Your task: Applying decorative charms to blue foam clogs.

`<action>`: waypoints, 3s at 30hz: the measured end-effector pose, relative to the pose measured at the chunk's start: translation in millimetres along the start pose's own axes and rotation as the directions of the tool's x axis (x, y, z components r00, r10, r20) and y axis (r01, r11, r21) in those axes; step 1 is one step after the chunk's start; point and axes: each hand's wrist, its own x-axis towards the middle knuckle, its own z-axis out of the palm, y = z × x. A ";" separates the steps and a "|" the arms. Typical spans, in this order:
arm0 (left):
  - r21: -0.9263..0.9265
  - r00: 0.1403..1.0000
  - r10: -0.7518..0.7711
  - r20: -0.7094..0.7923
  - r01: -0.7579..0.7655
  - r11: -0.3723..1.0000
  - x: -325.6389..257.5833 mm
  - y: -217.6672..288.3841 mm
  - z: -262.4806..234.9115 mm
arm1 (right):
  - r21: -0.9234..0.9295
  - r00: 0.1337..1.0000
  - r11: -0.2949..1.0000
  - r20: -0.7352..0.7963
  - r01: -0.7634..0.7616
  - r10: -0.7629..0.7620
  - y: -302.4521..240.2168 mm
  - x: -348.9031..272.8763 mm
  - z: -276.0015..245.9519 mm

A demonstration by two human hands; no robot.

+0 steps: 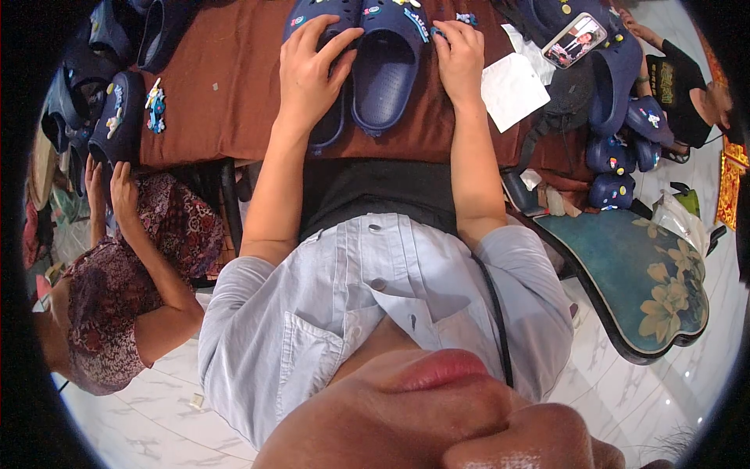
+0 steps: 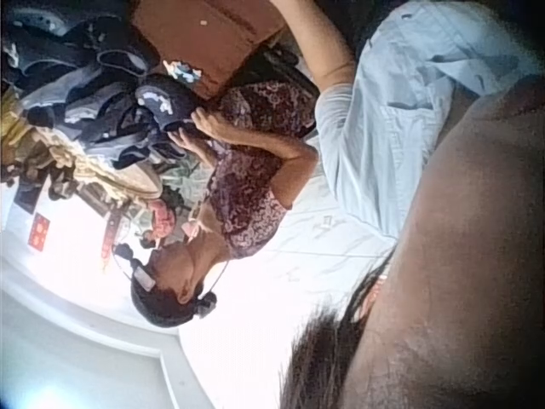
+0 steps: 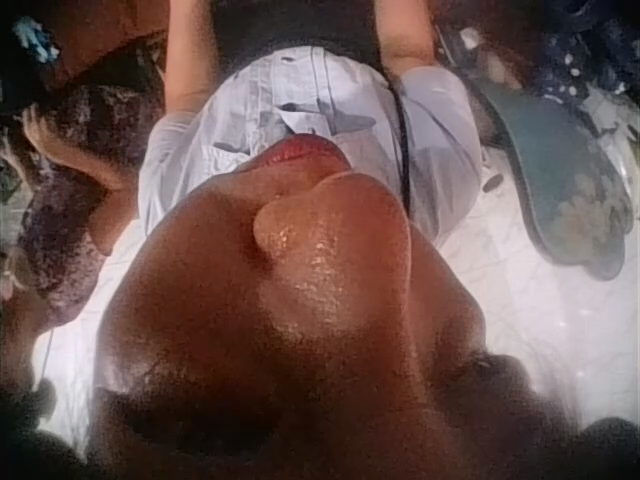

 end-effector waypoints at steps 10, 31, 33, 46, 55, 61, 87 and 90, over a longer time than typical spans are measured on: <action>-0.003 1.000 -0.016 0.015 0.016 1.000 -1.9 0.9 -1.5 | -0.115 0.991 0.993 0.136 0.007 0.009 3.9 -5.3 1.3; -0.098 0.998 -0.054 -0.033 0.051 0.994 5.5 31.0 -22.5 | 0.464 0.987 0.882 -0.163 0.081 -0.005 -100.9 7.7 -27.4; -0.116 0.995 -0.101 0.018 0.103 0.988 1.6 38.6 -24.5 | 0.532 0.991 0.846 -0.129 0.045 0.028 -108.9 3.2 -24.5; -0.194 0.865 -0.486 0.124 0.501 0.843 -13.1 40.8 -18.5 | 0.589 0.991 0.808 -0.089 -0.024 0.095 -113.2 -9.7 -9.4; -0.381 0.663 -0.653 0.366 0.747 0.545 -7.6 5.8 12.3 | 0.574 0.995 0.818 -0.058 -0.030 0.077 -112.0 -12.4 -4.7; -0.343 0.825 -0.535 0.181 0.563 0.752 -6.4 4.3 22.3 | 0.526 0.998 0.850 -0.053 -0.009 0.043 -110.1 -12.3 -2.4; -0.442 0.884 -0.366 0.292 0.463 0.768 -33.4 0.4 6.2 | 0.496 0.998 0.868 -0.039 -0.018 0.042 -111.0 -9.9 -4.5; -0.354 0.765 -0.458 0.453 0.626 0.695 -24.6 13.8 -4.2 | 0.504 0.998 0.863 -0.037 -0.025 0.051 -109.2 -9.2 -4.5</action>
